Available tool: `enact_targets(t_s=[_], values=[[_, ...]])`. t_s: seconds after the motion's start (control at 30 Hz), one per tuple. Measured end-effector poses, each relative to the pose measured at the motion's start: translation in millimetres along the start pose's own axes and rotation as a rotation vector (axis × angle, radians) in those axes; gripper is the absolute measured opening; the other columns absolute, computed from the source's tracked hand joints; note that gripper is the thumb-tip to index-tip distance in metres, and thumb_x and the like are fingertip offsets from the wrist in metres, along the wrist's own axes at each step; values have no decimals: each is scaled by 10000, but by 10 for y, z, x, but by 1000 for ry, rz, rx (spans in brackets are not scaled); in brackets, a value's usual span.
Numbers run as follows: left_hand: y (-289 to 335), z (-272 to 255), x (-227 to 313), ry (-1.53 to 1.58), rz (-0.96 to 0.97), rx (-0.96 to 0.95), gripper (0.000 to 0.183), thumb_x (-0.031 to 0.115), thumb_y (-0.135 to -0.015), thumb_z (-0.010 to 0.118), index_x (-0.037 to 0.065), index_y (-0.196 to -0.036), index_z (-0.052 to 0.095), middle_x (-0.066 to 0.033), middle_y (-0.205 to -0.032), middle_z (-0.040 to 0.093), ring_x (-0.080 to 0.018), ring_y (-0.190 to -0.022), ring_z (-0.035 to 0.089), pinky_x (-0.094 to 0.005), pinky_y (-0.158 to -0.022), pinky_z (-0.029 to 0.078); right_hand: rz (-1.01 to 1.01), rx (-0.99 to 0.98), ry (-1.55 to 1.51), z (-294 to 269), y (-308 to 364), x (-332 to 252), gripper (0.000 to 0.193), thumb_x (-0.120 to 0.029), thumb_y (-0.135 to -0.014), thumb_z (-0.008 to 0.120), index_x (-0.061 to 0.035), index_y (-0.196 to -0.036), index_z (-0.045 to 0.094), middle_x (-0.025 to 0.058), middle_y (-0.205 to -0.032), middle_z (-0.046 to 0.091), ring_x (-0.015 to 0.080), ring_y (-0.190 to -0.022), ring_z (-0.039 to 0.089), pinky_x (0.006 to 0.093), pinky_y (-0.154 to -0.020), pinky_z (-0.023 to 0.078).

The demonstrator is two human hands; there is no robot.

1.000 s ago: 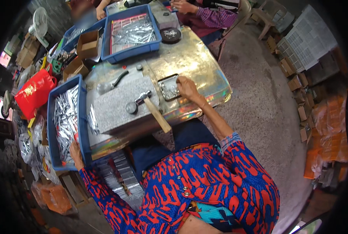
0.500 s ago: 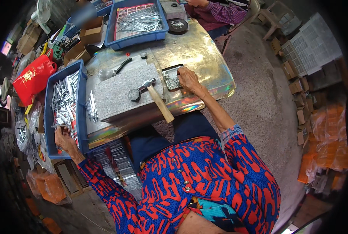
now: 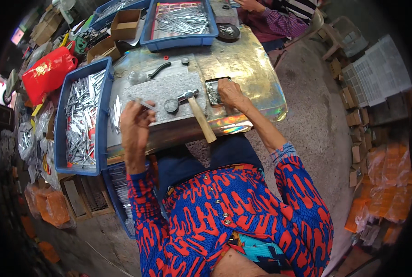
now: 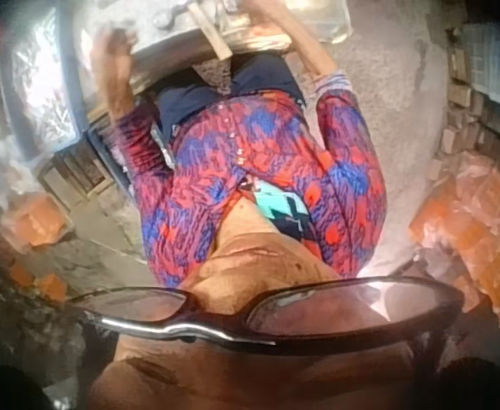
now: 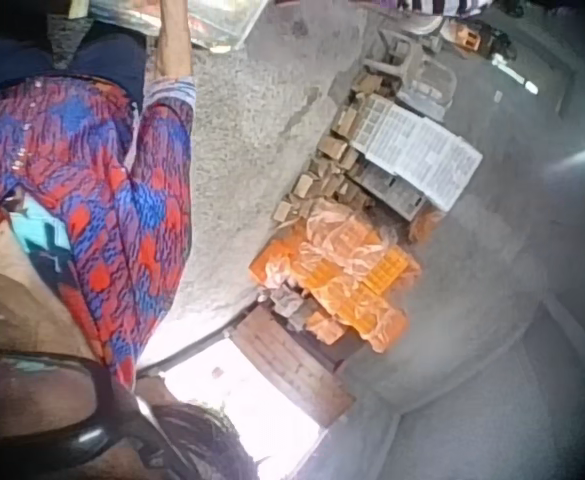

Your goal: The person assembles small metal components by taking metal pieces from containers, fitting them together by hand, and tapping them with a small hammer on a metal block.

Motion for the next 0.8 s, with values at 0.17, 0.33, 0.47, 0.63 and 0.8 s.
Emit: enact_targets(t_s=[0.17, 0.33, 0.47, 0.63, 0.8], values=[[-81, 348, -233, 39, -32, -88, 187, 97, -853, 530, -34, -974, 474, -196, -866, 597, -180, -663, 608, -260, -572, 532, -8, 89, -207, 1, 80, 164, 144, -56, -698, 503, 57, -781, 467, 241, -702, 545, 411, -677, 551, 456, -557, 463], [-147, 340, -366, 90, -24, -114, 177, 58, -850, 537, -32, -992, 479, -170, -850, 599, -176, -662, 621, -242, -557, 547, 391, 148, -998, -99, 148, 182, 97, -52, -777, 509, 31, -750, 466, 135, -629, 519, 240, -546, 530, 333, -471, 436], [-165, 407, -415, 122, -41, -130, 162, 71, -853, 539, -10, -982, 485, -162, -848, 600, -176, -671, 623, -245, -566, 550, 654, 91, -1804, -8, 305, 120, 31, -4, -793, 539, -8, -818, 521, 17, -669, 491, 76, -569, 454, 199, -473, 372], [-151, 441, -474, 202, -72, -109, 141, 88, -868, 519, 24, -988, 485, -137, -871, 604, -178, -723, 623, -274, -610, 555, 573, 139, -1988, -352, 296, -165, 82, 1, -791, 545, 10, -873, 535, 28, -705, 515, 76, -559, 452, 195, -468, 374], [-128, 505, -580, 300, -155, -146, 131, 96, -886, 476, 27, -997, 486, -137, -920, 595, -187, -784, 611, -308, -685, 540, 363, 25, -2136, -942, 257, -851, 118, 0, -781, 562, 35, -893, 554, 20, -682, 526, 63, -548, 485, 194, -449, 400]])
Point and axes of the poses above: each hand's wrist, its own y-axis away from the middle knuckle, its own z-axis out of the palm, x = y × z, the point moved 4 cm from there along -y, towards the middle knuckle
